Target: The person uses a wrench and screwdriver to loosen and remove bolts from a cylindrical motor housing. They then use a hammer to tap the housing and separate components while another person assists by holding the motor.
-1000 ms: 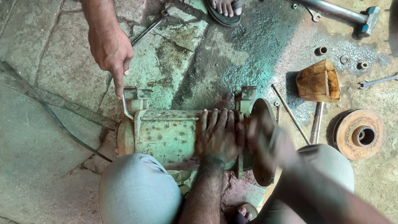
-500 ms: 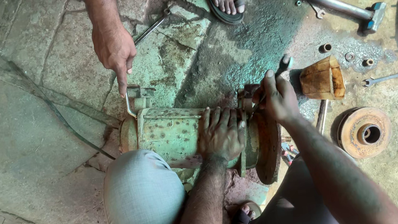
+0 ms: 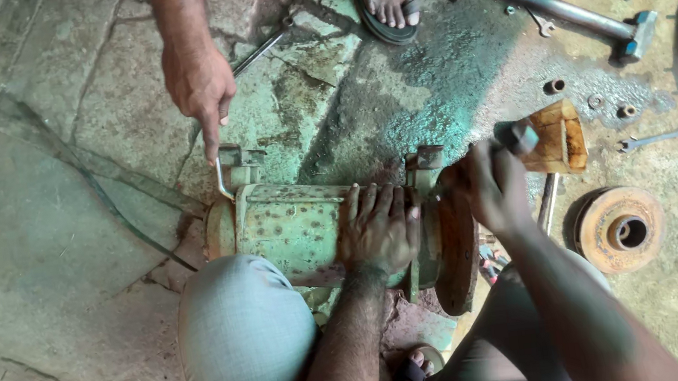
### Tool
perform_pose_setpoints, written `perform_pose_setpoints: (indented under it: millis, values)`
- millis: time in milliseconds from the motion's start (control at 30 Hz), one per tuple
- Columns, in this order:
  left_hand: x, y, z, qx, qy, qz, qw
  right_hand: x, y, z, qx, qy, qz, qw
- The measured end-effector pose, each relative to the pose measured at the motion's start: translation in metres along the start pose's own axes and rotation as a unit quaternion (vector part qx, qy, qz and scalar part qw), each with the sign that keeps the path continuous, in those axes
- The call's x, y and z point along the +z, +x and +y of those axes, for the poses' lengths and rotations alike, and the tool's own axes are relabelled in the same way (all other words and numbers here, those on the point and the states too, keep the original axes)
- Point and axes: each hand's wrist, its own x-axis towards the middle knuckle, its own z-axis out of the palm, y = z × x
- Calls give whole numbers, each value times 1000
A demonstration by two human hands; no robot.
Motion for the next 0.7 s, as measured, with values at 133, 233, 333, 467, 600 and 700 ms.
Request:
perform_pose_setpoints:
  millis: [133, 233, 333, 467, 600, 700]
  values:
    - [0, -2, 0, 11, 25, 8, 1000, 9, 31, 13, 106, -1, -11, 994]
    - [6, -2, -1, 7, 11, 27, 1000, 14, 13, 12, 97, 17, 23, 995]
    - [16, 1, -4, 16, 34, 74, 997, 16, -31, 6, -52, -172, -34, 983]
    - [25, 4, -7, 27, -16, 126, 992, 20, -102, 5, -373, -296, -96, 874]
    - [22, 2, -7, 21, -4, 92, 996, 1, -94, 4, -271, -195, -91, 938]
    - [14, -1, -3, 5, -14, 50, 999, -13, -44, 0, -154, -114, -20, 981]
